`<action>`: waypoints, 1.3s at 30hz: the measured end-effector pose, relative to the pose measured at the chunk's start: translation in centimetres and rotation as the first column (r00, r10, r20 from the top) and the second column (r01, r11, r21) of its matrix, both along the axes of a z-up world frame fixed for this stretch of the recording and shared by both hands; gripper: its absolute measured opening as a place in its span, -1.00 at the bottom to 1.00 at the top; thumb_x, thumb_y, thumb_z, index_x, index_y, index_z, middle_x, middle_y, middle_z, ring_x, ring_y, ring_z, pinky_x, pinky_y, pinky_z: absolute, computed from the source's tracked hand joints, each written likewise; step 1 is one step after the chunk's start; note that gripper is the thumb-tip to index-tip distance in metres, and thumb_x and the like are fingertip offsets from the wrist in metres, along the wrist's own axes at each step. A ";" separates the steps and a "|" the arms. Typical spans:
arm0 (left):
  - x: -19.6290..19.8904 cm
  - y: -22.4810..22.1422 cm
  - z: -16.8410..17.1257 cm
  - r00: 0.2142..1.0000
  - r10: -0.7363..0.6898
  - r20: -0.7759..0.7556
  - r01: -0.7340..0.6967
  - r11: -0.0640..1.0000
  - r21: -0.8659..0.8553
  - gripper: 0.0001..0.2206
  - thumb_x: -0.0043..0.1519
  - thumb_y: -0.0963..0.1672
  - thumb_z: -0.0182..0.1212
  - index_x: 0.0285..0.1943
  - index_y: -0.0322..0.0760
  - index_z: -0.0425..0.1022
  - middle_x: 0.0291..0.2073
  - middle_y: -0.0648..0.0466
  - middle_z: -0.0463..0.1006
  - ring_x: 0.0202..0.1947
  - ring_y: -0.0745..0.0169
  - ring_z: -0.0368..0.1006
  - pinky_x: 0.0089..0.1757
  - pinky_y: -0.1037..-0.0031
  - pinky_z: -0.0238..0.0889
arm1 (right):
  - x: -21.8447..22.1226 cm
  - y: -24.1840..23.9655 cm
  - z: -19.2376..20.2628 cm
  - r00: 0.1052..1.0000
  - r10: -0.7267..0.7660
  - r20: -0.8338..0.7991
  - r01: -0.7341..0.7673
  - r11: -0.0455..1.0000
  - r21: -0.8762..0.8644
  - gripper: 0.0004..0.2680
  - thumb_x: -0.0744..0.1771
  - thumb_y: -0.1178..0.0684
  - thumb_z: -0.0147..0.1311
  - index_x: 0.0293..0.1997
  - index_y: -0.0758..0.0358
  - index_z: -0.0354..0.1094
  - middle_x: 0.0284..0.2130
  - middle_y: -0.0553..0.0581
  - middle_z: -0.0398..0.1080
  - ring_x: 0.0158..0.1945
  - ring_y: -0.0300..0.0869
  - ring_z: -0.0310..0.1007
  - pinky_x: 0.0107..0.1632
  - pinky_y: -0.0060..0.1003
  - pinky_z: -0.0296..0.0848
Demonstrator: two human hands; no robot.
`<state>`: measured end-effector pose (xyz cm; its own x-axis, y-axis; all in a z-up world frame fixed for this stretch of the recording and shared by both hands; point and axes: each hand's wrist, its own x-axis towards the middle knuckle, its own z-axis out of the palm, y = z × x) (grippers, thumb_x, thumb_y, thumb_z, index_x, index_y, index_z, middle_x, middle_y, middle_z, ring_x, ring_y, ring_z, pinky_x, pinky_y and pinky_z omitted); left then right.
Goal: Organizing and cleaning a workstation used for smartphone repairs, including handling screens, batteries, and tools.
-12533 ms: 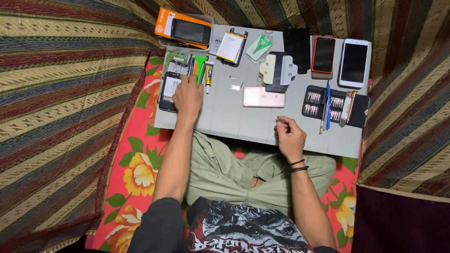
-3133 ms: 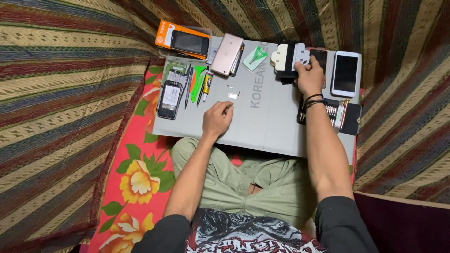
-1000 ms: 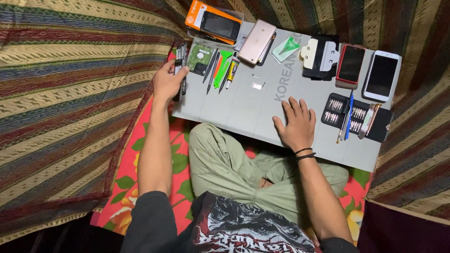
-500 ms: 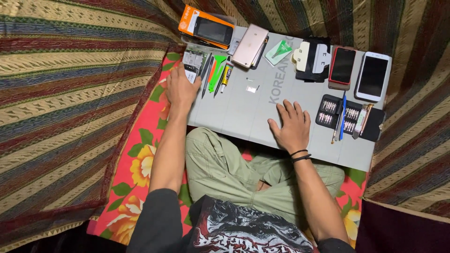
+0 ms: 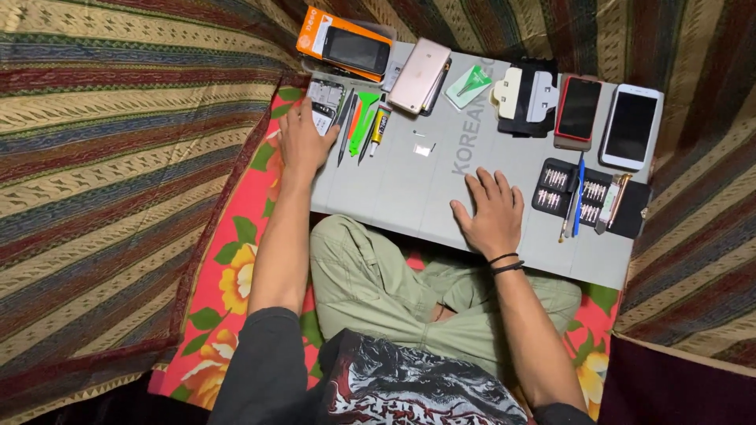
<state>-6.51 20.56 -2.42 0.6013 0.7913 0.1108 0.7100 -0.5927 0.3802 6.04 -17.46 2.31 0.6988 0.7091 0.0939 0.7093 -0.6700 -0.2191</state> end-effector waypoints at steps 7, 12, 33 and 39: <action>-0.6 1.7 -0.9 1.000 0.019 0.015 -0.018 0.998 -0.058 -0.24 0.08 0.13 0.39 0.45 -0.09 0.22 0.11 -0.10 0.43 0.17 -0.22 0.30 0.02 -0.12 0.27 | -0.1 0.0 -0.1 1.000 0.005 0.011 -0.006 1.000 0.014 -0.56 0.41 -0.41 -0.14 0.38 -0.08 0.24 0.38 0.01 0.19 0.49 0.01 0.00 0.43 0.14 -0.14; -1.6 3.2 -0.8 0.967 0.115 0.226 -0.044 0.954 -0.297 -0.40 0.05 0.10 0.43 0.27 -0.08 0.47 -0.09 -0.09 0.61 0.04 -0.18 0.51 -0.02 0.01 0.37 | 0.0 -0.1 -0.3 1.000 -0.002 -0.006 0.002 1.000 0.026 -0.57 0.40 -0.41 -0.13 0.37 -0.09 0.23 0.39 0.00 0.18 0.50 0.00 -0.02 0.44 0.15 -0.17; -4.3 2.8 3.1 0.752 0.462 0.470 0.138 0.587 -0.798 -0.59 0.20 0.02 0.31 0.20 -0.17 0.54 -0.22 -0.04 0.50 -0.30 0.16 0.56 -0.39 0.50 0.51 | 0.0 0.0 -0.3 1.000 -0.008 -0.001 0.008 1.000 0.023 -0.57 0.40 -0.41 -0.13 0.37 -0.10 0.24 0.38 -0.02 0.18 0.49 -0.03 -0.01 0.44 0.13 -0.16; -4.3 2.5 2.8 0.725 0.497 0.476 0.207 0.502 -0.840 -0.60 0.18 0.01 0.33 0.16 -0.20 0.56 -0.29 -0.04 0.45 -0.35 0.11 0.59 -0.40 0.47 0.54 | -0.1 -0.1 -0.2 1.000 -0.001 0.014 0.001 0.999 0.035 -0.58 0.41 -0.41 -0.13 0.36 -0.10 0.24 0.37 -0.02 0.19 0.49 -0.03 -0.01 0.44 0.13 -0.16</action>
